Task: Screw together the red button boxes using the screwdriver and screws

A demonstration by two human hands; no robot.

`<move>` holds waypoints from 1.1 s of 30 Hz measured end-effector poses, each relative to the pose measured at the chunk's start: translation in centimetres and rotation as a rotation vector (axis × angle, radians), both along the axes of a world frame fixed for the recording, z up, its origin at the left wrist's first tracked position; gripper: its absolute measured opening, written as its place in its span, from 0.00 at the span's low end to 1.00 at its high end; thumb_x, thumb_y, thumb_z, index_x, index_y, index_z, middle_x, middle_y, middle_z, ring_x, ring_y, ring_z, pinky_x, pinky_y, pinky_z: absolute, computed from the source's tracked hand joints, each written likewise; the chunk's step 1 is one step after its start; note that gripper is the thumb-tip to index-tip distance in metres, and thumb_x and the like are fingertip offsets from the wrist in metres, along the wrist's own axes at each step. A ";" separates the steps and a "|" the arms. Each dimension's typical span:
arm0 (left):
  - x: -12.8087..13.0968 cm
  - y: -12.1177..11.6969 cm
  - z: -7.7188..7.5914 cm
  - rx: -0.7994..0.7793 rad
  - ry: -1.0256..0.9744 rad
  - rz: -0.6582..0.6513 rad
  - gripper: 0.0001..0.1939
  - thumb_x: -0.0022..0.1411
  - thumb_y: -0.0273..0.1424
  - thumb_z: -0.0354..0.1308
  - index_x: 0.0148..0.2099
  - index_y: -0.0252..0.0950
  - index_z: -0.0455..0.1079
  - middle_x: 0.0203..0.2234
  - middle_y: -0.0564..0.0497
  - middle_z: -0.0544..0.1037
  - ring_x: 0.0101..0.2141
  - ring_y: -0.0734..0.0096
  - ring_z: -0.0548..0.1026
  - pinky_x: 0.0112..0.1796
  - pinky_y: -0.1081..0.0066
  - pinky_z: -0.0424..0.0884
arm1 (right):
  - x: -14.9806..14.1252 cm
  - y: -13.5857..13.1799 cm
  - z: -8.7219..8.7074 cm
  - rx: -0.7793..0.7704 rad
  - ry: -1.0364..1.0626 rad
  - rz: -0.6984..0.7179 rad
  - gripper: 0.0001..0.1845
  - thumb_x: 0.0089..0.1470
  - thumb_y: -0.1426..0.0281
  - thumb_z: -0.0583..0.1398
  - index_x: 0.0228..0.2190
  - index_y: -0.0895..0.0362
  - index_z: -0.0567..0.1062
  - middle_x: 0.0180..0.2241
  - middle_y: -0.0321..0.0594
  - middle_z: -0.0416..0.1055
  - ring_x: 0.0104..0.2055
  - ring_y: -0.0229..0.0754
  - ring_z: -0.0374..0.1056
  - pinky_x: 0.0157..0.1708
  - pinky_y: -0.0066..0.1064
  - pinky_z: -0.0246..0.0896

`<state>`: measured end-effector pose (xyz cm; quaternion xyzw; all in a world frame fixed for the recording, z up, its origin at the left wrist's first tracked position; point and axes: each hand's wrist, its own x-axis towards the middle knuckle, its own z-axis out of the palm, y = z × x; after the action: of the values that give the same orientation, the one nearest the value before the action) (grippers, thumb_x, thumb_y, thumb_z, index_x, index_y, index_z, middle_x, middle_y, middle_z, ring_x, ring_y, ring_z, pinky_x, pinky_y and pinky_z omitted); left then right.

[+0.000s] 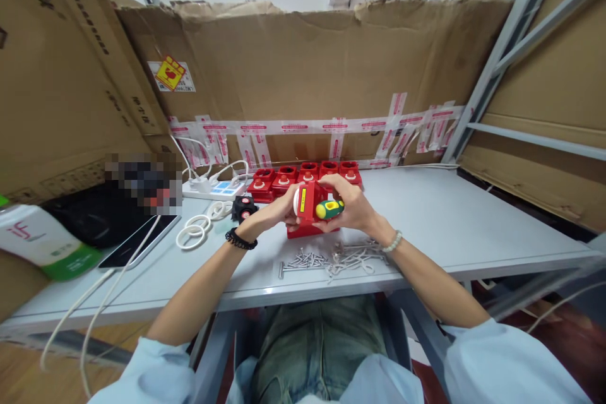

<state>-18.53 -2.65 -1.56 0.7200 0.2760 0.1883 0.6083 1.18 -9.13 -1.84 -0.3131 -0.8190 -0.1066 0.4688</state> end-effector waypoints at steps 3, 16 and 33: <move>0.2 0.4 -0.2 0.102 -0.013 0.119 0.40 0.60 0.66 0.35 0.25 0.36 0.68 0.13 0.50 0.68 0.16 0.69 0.69 0.21 0.70 0.65 | 0.2 0.1 0.0 -0.007 0.037 -0.056 0.38 0.36 0.57 0.69 0.49 0.54 0.65 0.45 0.48 0.72 0.46 0.52 0.72 0.42 0.44 0.73; 0.0 -0.9 1.6 0.414 -0.475 -0.048 0.30 0.59 0.37 0.64 0.62 0.41 0.62 0.58 0.41 0.69 0.55 0.57 0.70 0.52 0.60 0.70 | 0.7 -0.1 0.9 -0.080 0.287 -0.141 0.36 0.33 0.57 0.71 0.44 0.54 0.68 0.40 0.42 0.74 0.36 0.45 0.72 0.36 0.39 0.71; -1.0 1.8 1.6 0.301 -0.372 0.436 0.27 0.62 0.54 0.47 0.37 0.33 0.70 0.25 0.50 0.72 0.22 0.73 0.66 0.23 0.73 0.62 | 1.1 -0.1 0.4 -0.069 0.224 -0.116 0.40 0.32 0.57 0.72 0.47 0.53 0.66 0.40 0.41 0.71 0.28 0.39 0.65 0.27 0.35 0.66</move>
<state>-19.56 -0.85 0.07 0.6790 0.2767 0.4813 0.4803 2.27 -9.20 -1.39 -0.3860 -0.7452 -0.0699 0.5393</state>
